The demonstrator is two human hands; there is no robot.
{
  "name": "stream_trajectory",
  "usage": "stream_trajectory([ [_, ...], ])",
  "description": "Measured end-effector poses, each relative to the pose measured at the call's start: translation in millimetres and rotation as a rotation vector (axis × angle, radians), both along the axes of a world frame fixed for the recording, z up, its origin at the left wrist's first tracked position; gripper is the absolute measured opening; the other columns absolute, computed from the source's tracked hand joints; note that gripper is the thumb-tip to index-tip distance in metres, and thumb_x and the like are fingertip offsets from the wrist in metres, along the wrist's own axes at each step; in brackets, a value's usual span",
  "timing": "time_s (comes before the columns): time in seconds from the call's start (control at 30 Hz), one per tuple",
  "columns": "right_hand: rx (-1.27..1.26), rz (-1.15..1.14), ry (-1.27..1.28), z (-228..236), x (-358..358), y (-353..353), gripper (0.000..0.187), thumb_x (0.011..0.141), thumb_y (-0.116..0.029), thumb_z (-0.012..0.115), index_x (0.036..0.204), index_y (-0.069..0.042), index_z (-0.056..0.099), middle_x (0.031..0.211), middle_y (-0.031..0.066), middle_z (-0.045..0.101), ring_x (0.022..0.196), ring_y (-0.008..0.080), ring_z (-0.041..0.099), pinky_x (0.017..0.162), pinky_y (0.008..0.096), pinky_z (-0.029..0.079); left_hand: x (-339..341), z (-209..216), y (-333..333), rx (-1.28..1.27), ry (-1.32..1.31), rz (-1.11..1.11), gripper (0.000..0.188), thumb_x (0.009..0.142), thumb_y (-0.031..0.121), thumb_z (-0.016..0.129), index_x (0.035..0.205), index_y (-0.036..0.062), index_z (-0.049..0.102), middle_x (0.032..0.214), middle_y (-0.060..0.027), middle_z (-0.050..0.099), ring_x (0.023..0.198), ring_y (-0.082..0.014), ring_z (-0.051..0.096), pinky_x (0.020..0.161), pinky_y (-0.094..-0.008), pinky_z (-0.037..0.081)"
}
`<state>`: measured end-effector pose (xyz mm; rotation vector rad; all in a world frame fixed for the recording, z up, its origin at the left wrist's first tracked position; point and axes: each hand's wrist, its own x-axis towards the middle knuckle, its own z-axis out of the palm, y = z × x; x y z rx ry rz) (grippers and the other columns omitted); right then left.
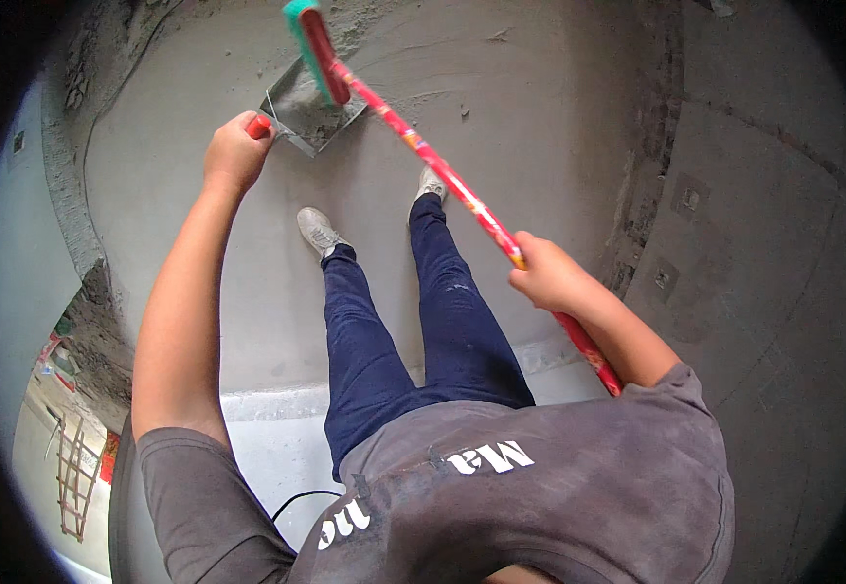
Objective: Sweeping concrete dust and debris into a dustpan in an unfinished room.
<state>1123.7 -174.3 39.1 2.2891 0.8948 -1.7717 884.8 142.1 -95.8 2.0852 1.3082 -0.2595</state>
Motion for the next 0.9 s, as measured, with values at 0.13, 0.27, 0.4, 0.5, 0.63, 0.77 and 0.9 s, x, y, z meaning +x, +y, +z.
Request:
stream_trajectory([
  [0.13, 0.013, 0.001, -0.186, 2, 27, 8, 0.023, 0.074, -0.011, 0.057, 0.091, 0.001, 0.048, 0.078, 0.0243, 0.059, 0.075, 0.0392, 0.061, 0.067, 0.0446, 0.048, -1, 1, 0, 0.013, -0.017, 0.004, 0.023, 0.078, 0.031, 0.057, 0.083, 0.0081, 0.059, 0.085, -0.0161, 0.062, 0.081, -0.0358, 0.057, 0.068, -0.0421, 0.045],
  [0.27, 0.132, 0.063, -0.325, -49, 50, 39, 0.023, 0.075, -0.011, 0.057, 0.092, 0.002, 0.049, 0.078, 0.023, 0.06, 0.074, 0.038, 0.061, 0.067, 0.0447, 0.048, 5, 2, -1, 0.006, -0.012, 0.006, 0.023, 0.078, 0.031, 0.057, 0.083, 0.008, 0.059, 0.084, -0.0162, 0.062, 0.081, -0.0356, 0.058, 0.068, -0.0423, 0.045],
  [0.4, -0.067, 0.033, -0.185, -71, 27, 62, 0.026, 0.076, -0.013, 0.058, 0.097, 0.001, 0.051, 0.084, 0.0219, 0.062, 0.081, 0.0369, 0.062, 0.071, 0.0448, 0.049, 0, -1, 0, 0.016, -0.034, 0.002, 0.022, 0.078, 0.03, 0.057, 0.083, 0.0082, 0.059, 0.083, -0.0165, 0.062, 0.08, -0.0361, 0.058, 0.068, -0.0424, 0.045],
  [0.5, -0.031, 0.243, -0.141, -80, -9, 44, 0.028, 0.075, -0.011, 0.058, 0.099, 0.001, 0.051, 0.09, 0.0221, 0.063, 0.086, 0.0365, 0.062, 0.074, 0.0448, 0.049, -1, 0, 3, 0.029, -0.005, 0.007, 0.022, 0.078, 0.029, 0.058, 0.083, 0.0079, 0.058, 0.083, -0.017, 0.061, 0.08, -0.0368, 0.057, 0.067, -0.0425, 0.045],
  [0.63, 0.008, 0.255, -0.044, -72, -36, 29, 0.027, 0.074, -0.012, 0.059, 0.095, 0.002, 0.05, 0.087, 0.0242, 0.061, 0.086, 0.0398, 0.06, 0.075, 0.046, 0.048, -4, -4, 8, 0.024, 0.001, 0.004, 0.022, 0.078, 0.029, 0.058, 0.082, 0.0073, 0.058, 0.083, -0.0174, 0.061, 0.079, -0.0373, 0.057, 0.067, -0.0429, 0.045],
  [0.77, 0.031, 0.053, 0.006, -41, -14, 20, 0.023, 0.075, -0.011, 0.057, 0.093, 0.0, 0.049, 0.077, 0.0205, 0.06, 0.071, 0.0354, 0.062, 0.064, 0.0435, 0.05, -6, -5, 8, 0.033, -0.024, 0.002, 0.022, 0.077, 0.029, 0.058, 0.081, 0.007, 0.057, 0.083, -0.0177, 0.061, 0.079, -0.0376, 0.056, 0.067, -0.0435, 0.045],
  [0.9, -0.025, -0.231, 0.028, -12, 32, 13, 0.018, 0.075, -0.008, 0.055, 0.091, -0.004, 0.047, 0.063, 0.0093, 0.051, 0.045, 0.0179, 0.052, 0.041, 0.0333, 0.043, -7, -4, 7, 0.035, -0.019, 0.001, 0.023, 0.078, 0.029, 0.059, 0.081, 0.0069, 0.057, 0.082, -0.0178, 0.061, 0.079, -0.0378, 0.056, 0.067, -0.0439, 0.045],
])
